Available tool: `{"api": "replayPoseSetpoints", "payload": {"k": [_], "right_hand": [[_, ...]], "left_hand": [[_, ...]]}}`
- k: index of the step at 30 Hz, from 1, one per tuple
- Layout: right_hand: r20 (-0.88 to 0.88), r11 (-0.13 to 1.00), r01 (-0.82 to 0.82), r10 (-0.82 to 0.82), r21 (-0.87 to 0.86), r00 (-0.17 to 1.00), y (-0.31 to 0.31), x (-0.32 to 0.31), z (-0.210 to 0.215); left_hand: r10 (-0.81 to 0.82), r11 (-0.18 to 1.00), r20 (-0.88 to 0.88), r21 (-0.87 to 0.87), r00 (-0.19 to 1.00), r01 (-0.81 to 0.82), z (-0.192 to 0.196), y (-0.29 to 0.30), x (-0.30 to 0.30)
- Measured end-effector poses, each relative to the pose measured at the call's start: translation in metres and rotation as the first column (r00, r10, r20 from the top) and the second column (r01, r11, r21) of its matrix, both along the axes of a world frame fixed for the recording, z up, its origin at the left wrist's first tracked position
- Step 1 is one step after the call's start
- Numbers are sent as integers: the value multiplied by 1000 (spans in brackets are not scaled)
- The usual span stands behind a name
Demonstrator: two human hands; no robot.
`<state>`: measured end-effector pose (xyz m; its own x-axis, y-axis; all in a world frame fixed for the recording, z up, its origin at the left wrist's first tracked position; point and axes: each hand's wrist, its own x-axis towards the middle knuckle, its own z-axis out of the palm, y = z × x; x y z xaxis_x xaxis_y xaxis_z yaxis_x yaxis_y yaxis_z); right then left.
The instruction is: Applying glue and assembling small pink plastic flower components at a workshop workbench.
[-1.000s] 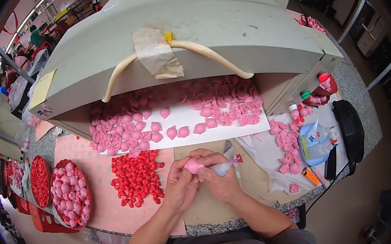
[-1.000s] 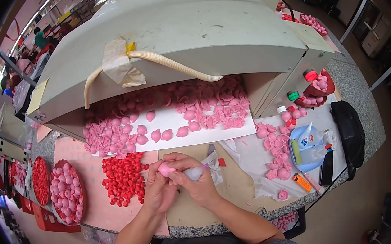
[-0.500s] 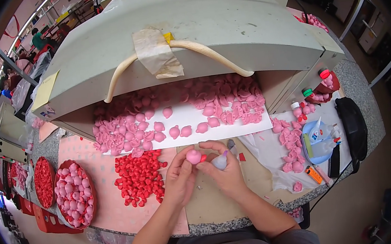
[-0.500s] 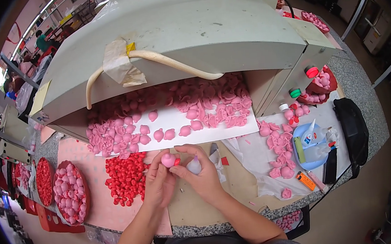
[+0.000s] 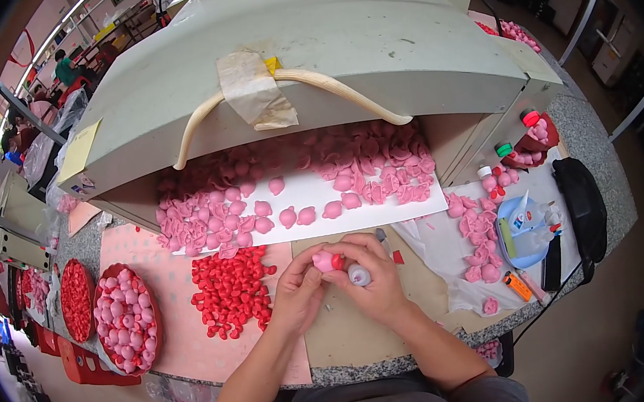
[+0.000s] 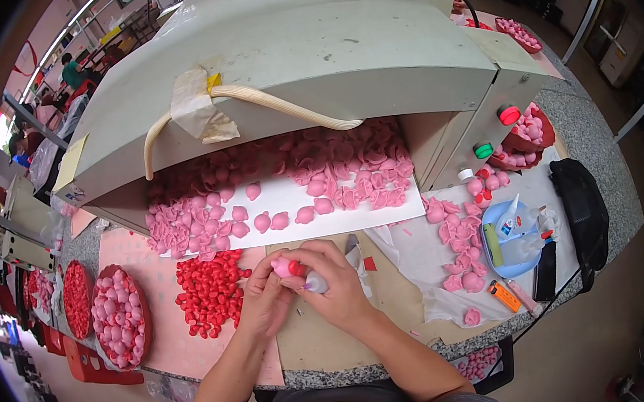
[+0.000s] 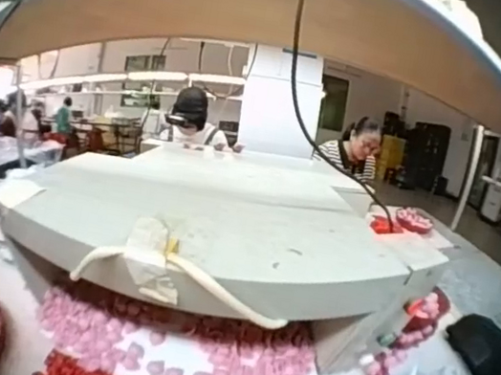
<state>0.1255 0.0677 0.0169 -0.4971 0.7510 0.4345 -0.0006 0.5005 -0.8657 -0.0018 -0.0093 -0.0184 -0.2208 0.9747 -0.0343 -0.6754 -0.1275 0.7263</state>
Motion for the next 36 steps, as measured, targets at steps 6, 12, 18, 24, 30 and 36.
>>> {"api": "replayPoseSetpoints", "payload": {"k": [6, 12, 18, 24, 30, 36], "right_hand": [[-6, 1000, 10, -10, -1, 1000, -1, -1, 0], [29, 1000, 21, -20, -16, 999, 2, -3, -1], [29, 996, 47, -45, -73, 999, 2, -3, 1], [68, 1000, 1, -2, 23, 998, 2, -1, -3], [45, 999, -11, 10, 35, 999, -1, -4, -1], [-246, 732, -295, 177, -614, 953, 8, 3, 2]], "left_hand": [[12, 1000, -2, 18, 1000, -12, -2, -1, 2], [-61, 997, 158, 51, 985, 54, 1, 5, 4], [-76, 996, 268, -18, 960, 84, 9, 5, 6], [-124, 992, 271, 23, 955, 122, 2, 6, 4], [-73, 997, 237, -5, 969, 76, 8, 3, 4], [-33, 998, 179, -46, 983, 42, 6, 9, -7]]}}
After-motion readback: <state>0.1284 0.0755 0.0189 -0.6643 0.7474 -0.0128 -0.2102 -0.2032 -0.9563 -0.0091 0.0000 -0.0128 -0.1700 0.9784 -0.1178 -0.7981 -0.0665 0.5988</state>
